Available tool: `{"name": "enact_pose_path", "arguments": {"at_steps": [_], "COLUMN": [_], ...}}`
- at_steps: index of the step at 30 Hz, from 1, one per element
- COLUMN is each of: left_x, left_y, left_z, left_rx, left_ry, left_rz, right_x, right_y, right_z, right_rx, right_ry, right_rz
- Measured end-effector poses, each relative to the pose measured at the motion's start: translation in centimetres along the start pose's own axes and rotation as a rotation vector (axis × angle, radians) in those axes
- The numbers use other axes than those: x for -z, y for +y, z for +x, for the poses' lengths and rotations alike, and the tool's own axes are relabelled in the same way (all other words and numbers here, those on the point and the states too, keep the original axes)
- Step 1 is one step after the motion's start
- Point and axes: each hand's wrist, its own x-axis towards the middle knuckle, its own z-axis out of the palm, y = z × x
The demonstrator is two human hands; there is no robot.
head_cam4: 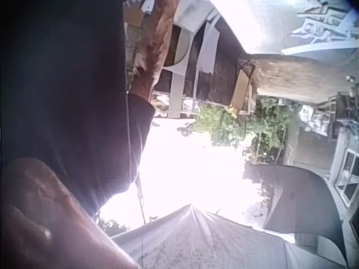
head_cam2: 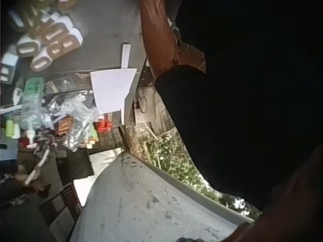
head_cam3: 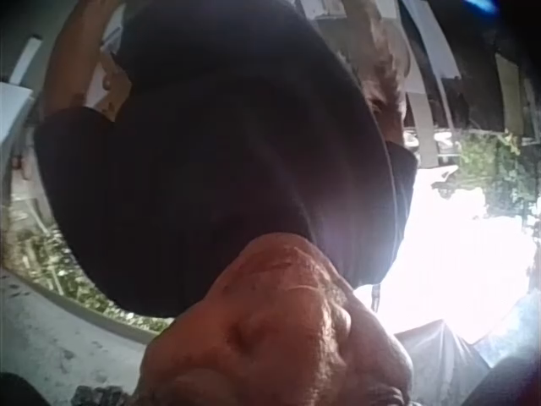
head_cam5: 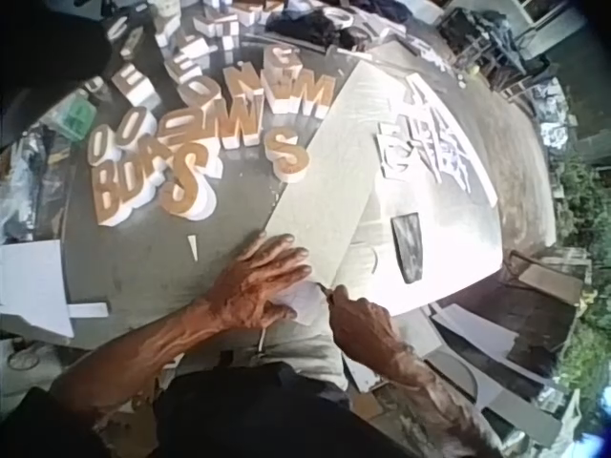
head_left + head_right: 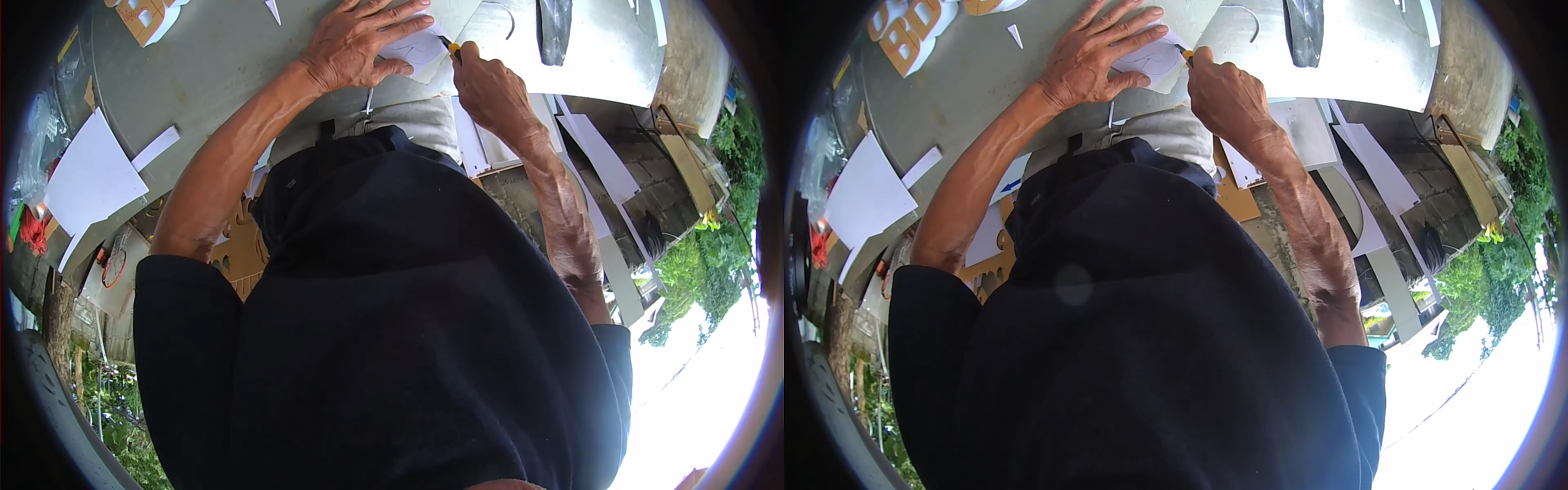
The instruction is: Removing excess vinyl from cut letters and trimming backing paper.
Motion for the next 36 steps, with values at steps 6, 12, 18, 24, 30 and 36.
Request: {"name": "enact_pose_path", "arguments": {"at_steps": [6, 12, 18, 24, 30, 36], "left_x": [-0.4, -0.5, -0.7, -0.8, -0.9, -1.0], "left_y": [-0.1, -0.3, -0.4, -0.4, -0.6, -0.7], "left_z": [0.0, 0.1, -0.1, -0.2, -0.1, -0.1], "left_rx": [-0.005, -0.018, -0.029, -0.029, -0.035, -0.039], "left_ry": [0.001, 0.028, 0.028, 0.014, 0.029, 0.039], "left_rz": [0.046, 0.063, 0.055, 0.08, 0.094, 0.081], "right_x": [-0.1, -0.7, -1.3, -0.8, -0.6, -1.4], "right_y": [-0.6, -1.3, -1.7, -2.3, -2.9, -3.2], "right_z": [0.0, -0.5, -0.8, -0.9, -0.8, -0.9], "right_rx": [-0.044, -0.086, -0.14, -0.188, -0.219, -0.282], "right_ry": [0.006, 0.032, 0.034, 0.003, -0.002, 0.005], "right_rz": [0.023, 0.035, 0.052, 0.094, 0.128, 0.159]}}
